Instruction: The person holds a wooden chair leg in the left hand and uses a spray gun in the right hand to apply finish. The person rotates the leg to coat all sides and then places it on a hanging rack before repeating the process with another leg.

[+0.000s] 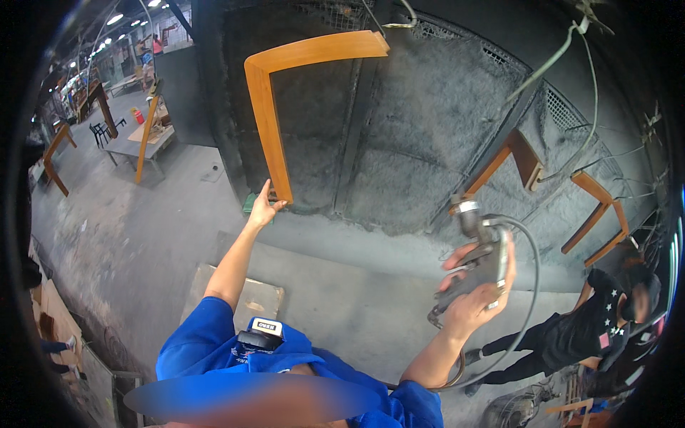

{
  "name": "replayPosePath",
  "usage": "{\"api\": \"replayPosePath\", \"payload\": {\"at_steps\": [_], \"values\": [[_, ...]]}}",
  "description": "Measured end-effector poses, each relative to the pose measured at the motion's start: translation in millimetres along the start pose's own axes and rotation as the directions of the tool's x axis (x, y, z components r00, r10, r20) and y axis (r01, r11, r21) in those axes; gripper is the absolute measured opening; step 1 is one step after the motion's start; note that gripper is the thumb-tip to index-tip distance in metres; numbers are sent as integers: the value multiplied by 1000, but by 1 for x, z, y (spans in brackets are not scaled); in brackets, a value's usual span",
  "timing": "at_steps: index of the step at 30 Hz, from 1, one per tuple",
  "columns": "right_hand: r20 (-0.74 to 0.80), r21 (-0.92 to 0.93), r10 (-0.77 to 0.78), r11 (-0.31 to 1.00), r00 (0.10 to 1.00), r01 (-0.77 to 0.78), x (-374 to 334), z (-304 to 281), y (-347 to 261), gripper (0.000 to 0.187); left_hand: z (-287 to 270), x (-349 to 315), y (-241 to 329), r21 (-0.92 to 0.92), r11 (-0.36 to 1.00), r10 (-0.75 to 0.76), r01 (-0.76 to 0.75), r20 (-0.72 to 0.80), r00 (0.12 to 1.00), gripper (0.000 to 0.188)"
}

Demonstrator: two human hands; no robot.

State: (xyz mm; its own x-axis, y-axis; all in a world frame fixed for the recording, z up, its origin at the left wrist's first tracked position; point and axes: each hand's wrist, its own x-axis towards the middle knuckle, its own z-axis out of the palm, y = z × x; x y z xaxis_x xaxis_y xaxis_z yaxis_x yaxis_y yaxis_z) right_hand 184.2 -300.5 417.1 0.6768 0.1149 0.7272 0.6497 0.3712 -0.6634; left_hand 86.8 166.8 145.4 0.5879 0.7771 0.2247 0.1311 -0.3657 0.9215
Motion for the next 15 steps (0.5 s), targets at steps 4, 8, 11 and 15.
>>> {"api": "replayPosePath", "payload": {"at_steps": [4,8,11,15], "values": [[427,275,78,938,901,-211,-12,-33,-17,97,38,-13,8,17,1000,8,-6,-112,994,89],[308,193,54,974,950,-118,6,-57,-18,96,54,-16,3,20,1000,18,-15,-148,989,78],[166,142,25,989,986,-49,29,-79,-18,93,57,-12,-6,129,991,59,-32,-213,975,73],[47,20,-17,1000,999,16,28,-90,-23,93,54,-6,-9,98,994,-24,47,-229,973,68]]}}
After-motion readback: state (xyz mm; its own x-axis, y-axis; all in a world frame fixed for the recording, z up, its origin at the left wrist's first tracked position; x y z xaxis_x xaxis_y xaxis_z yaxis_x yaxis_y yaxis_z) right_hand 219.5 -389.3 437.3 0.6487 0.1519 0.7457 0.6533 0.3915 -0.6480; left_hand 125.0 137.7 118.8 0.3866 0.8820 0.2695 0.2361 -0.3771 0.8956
